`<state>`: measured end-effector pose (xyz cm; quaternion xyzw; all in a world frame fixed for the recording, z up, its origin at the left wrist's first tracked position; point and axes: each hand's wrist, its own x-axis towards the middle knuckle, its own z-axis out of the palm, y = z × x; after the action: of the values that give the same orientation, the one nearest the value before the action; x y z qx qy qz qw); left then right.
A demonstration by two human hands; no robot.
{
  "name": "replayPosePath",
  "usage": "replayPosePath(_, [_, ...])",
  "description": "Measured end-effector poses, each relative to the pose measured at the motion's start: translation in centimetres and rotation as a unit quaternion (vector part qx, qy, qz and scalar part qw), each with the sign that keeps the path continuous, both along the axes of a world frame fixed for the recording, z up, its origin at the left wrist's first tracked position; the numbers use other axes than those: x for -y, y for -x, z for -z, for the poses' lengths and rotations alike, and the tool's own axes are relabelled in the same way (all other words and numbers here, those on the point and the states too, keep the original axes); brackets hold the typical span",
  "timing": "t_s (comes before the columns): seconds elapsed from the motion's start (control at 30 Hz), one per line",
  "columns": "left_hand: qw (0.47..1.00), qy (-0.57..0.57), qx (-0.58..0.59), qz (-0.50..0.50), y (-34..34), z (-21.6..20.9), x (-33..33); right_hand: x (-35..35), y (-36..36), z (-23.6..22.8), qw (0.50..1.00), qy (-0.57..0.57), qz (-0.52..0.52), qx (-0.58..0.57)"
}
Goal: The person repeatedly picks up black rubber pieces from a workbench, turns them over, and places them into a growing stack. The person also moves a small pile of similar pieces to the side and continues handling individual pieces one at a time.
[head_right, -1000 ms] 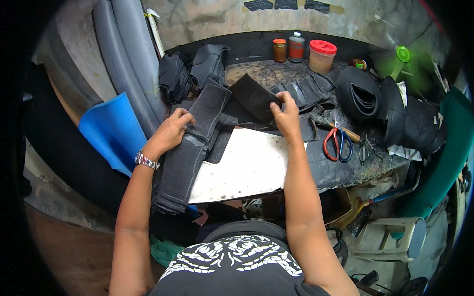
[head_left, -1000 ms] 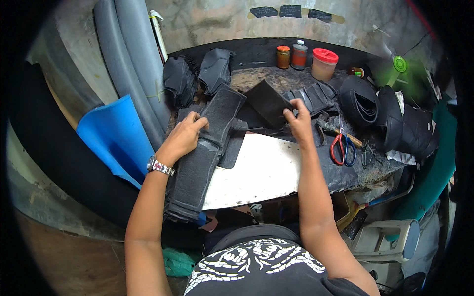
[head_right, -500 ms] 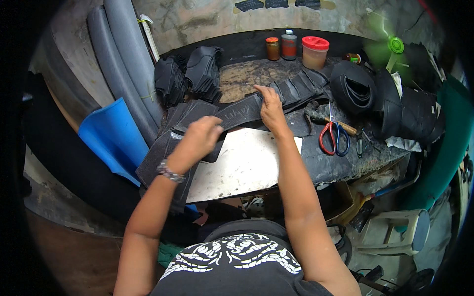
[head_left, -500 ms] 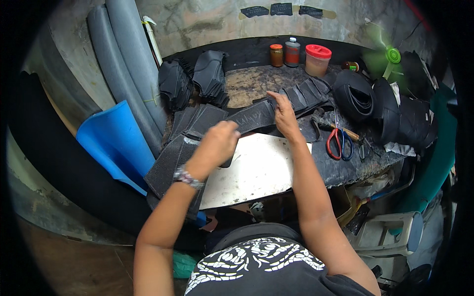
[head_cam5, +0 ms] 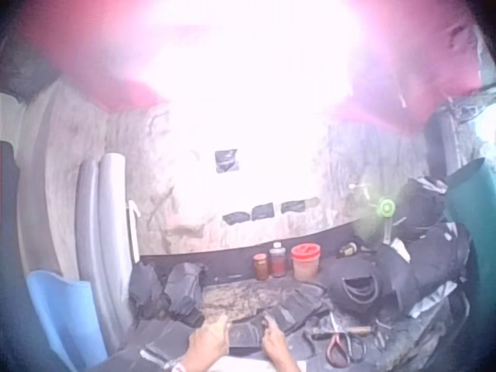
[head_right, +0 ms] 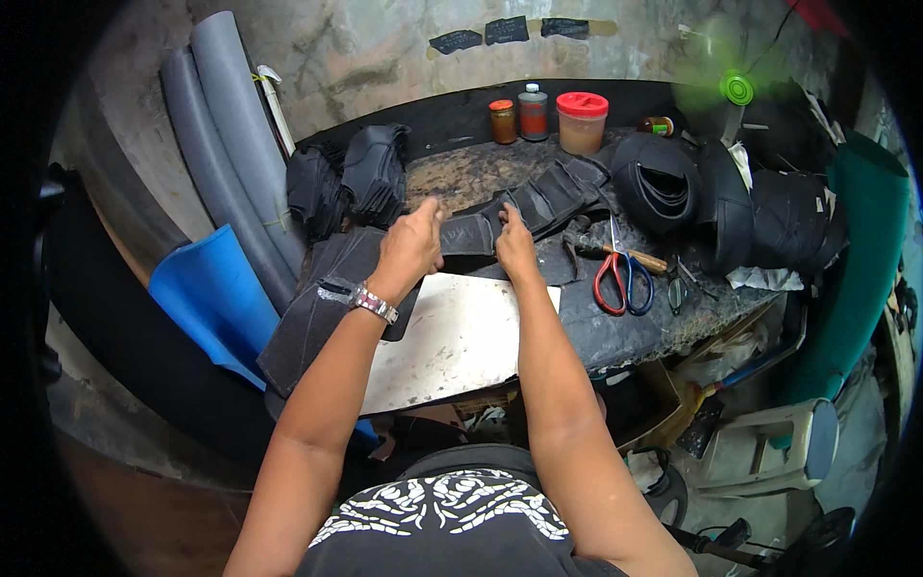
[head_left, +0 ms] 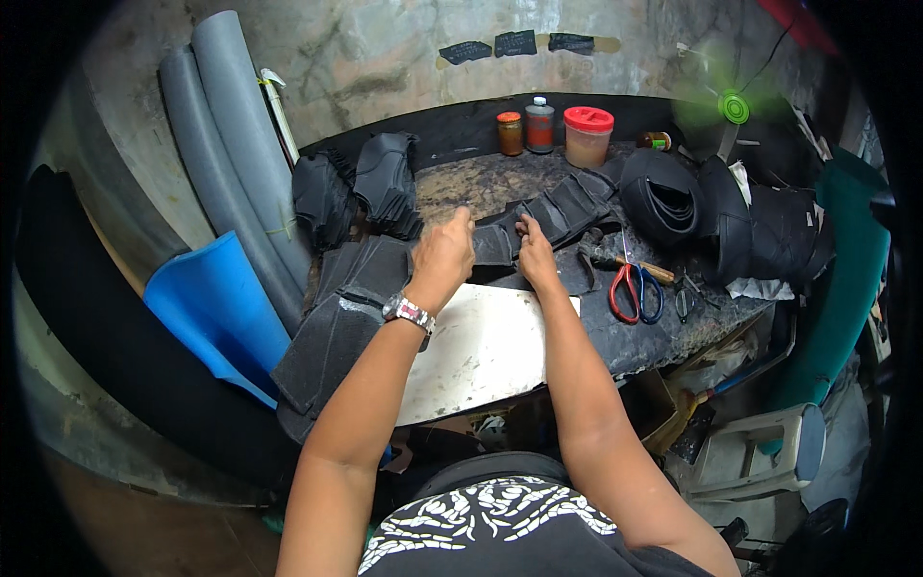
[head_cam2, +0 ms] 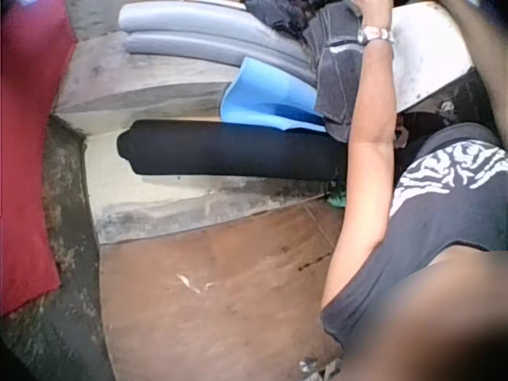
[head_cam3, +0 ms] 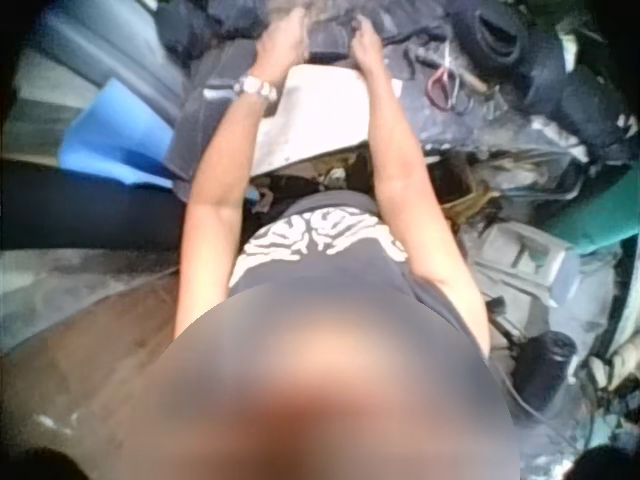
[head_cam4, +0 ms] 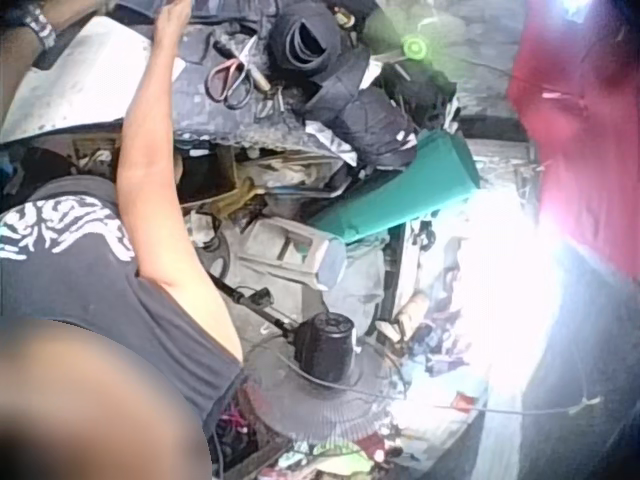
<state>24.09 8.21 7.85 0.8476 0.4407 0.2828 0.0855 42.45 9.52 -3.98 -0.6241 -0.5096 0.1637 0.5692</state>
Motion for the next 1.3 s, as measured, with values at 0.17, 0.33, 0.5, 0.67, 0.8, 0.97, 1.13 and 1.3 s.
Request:
replayPosePath(0.17, [0.933, 0.32, 0.159, -0.046, -2.0, 4.6, -0.8, 0.1, 0.1, 0.2, 0.997, -0.01, -0.008, -0.075])
replayPosePath(0.33, [0.633, 0.398, 0.658, -0.089, -5.5, 7.3, -0.2, -0.1, 0.0, 0.1, 0.999, -0.003, 0.012, -0.042])
replayPosePath(0.5, [0.48, 0.41, 0.764, -0.133, -8.2, 6.4, 1.4, -0.3, 0.1, 0.2, 0.999, -0.012, 0.021, -0.03])
replayPosePath(0.67, [0.504, 0.413, 0.738, -0.177, -9.4, 6.6, 1.6, -0.2, 0.1, 0.3, 0.999, -0.024, 0.027, 0.003])
replayPosePath(0.8, [0.612, 0.357, 0.663, -0.242, -10.7, 6.9, 1.3, -0.2, 0.2, 0.1, 0.999, -0.016, 0.033, 0.003])
replayPosePath(0.97, [0.668, 0.29, 0.621, -0.29, -11.7, 7.7, 0.7, -0.2, 0.2, 0.1, 0.999, -0.021, 0.033, -0.008])
replayPosePath(1.13, [0.619, 0.358, 0.662, -0.226, -10.3, 7.0, -0.5, -0.7, -0.2, 0.6, 0.999, -0.028, 0.036, -0.003])
replayPosePath(1.3, [0.763, 0.196, 0.616, 0.008, -5.4, 0.6, 2.5, -0.9, -0.4, 0.4, 0.997, -0.041, 0.058, -0.027])
